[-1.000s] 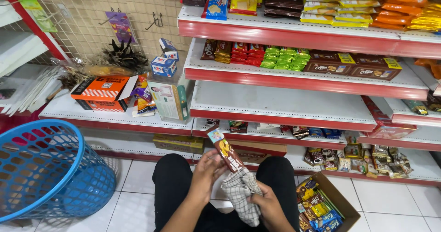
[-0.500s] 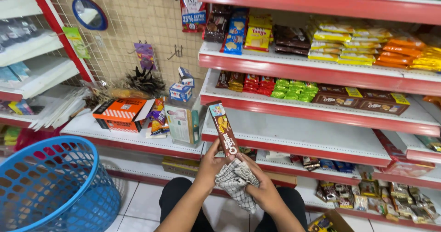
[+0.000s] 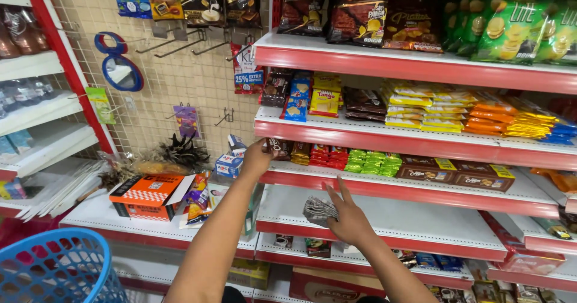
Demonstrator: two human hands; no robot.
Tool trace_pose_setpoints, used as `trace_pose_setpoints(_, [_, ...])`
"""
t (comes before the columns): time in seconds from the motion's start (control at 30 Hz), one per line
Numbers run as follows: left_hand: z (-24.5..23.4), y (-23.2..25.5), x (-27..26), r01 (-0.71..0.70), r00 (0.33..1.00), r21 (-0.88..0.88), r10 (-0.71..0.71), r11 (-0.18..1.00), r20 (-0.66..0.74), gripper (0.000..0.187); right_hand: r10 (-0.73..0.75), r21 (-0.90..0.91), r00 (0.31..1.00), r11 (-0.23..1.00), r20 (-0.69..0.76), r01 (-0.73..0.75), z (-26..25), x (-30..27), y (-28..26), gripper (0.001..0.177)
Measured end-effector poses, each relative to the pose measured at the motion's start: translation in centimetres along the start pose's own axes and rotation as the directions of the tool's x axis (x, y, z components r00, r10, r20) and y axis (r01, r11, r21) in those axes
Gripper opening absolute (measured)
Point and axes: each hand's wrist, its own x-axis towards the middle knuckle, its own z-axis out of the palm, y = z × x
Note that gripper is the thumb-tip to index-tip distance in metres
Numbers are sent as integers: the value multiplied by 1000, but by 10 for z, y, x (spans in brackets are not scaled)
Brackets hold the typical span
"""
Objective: Stocking and organizing various packaged snacks on grocery store shelves.
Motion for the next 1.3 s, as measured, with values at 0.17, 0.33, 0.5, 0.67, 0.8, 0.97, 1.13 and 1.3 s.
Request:
trace_pose_setpoints(0.17, [21, -39, 47, -3, 999, 199, 9, 980, -33, 47, 9, -129, 1000, 992, 26, -6, 12, 16, 15, 98])
trace_pose_setpoints(0.33, [34, -71, 69, -97, 995, 373, 98, 923, 15, 46, 19, -202, 999, 979, 51, -8, 14, 14, 15, 102])
trace_pose_setpoints(0.5, [31, -72, 61, -152, 987, 446, 115, 882, 110, 43, -22, -228, 1000, 973, 8, 23, 17, 15, 20, 102])
trace_pose_setpoints(0.67, [30, -68, 52, -199, 979, 446, 157, 873, 130, 44, 5, -231, 1000, 973, 25, 1, 12, 15, 13, 101])
trace_pose_setpoints(0.8, [30, -67, 52, -221, 974, 463, 166, 858, 157, 45, 49, -251, 997, 967, 57, -33, 9, 14, 5, 102])
trace_pose_setpoints(0.97, [27, -61, 48, -207, 975, 481, 139, 852, 173, 45, 85, -268, 993, 962, 83, -60, 6, 14, -2, 102])
trace_pose_setpoints(1.13, [23, -48, 41, -186, 978, 443, 122, 877, 168, 45, 82, -276, 993, 960, 87, -56, 5, 14, -1, 102])
trace_pose_setpoints(1.3, [19, -39, 33, -181, 980, 413, 130, 893, 150, 38, 93, -292, 991, 955, 98, -60, 5, 14, 0, 101])
